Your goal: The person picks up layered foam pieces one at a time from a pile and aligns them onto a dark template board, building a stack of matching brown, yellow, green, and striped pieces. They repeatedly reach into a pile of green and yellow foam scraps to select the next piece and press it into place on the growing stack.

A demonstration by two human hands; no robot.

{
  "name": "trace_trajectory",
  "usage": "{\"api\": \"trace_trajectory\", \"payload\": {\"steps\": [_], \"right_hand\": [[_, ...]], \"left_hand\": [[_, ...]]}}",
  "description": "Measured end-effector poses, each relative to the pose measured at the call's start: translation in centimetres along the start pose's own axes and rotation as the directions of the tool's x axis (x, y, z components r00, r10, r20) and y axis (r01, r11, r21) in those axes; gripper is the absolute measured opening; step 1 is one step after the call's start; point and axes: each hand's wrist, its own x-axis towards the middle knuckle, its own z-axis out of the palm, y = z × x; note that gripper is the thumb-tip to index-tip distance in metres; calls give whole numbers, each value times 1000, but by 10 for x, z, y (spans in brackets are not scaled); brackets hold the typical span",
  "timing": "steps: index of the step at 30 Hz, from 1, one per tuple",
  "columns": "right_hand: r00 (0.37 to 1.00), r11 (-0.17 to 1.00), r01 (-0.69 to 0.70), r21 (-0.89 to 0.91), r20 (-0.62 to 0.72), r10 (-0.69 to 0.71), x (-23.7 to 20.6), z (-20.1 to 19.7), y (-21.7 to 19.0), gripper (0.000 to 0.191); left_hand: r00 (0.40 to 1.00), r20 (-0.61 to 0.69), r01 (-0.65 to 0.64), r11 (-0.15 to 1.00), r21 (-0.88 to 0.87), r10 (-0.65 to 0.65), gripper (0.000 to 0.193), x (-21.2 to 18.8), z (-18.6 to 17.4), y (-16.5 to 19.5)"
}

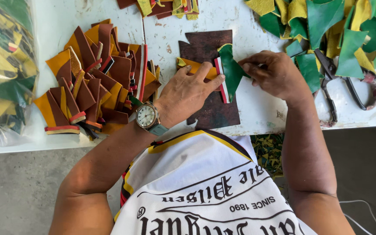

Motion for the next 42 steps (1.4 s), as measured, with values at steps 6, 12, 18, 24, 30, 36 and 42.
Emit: {"api": "trace_trajectory", "payload": {"steps": [6, 12, 18, 24, 30, 36, 42], "right_hand": [[997, 987, -58, 150, 55, 50, 3, -6, 6, 29], [998, 979, -16, 205, 57, 4, -1, -5, 11, 31], [998, 974, -24, 226, 61, 10, 0, -7, 12, 31], [996, 952, -61, 299, 80, 39, 1, -7, 15, 34], [997, 954, -60, 293, 60, 44, 0, -8, 15, 34], [999, 995, -51, 80, -10, 52, -5, -1, 6, 32], [999, 1000, 17, -12, -51, -17, -10, 1, 5, 25]], "left_hand": [[1000, 11, 9, 1000, -1, -9, 47, 1, -2, 1], [1000, -21, 2, 999, -42, -3, 45, 1, -2, -3], [992, -69, 75, 940, -334, -104, 52, 7, -14, -17], [950, -183, 175, 918, -356, -252, 33, 4, -35, -36], [962, -166, 160, 941, -299, -216, 38, 1, -34, -33], [980, -73, 154, 937, -313, -185, 39, 7, -17, -18], [982, -72, 150, 952, -267, -175, 36, -1, -6, -10]]}}
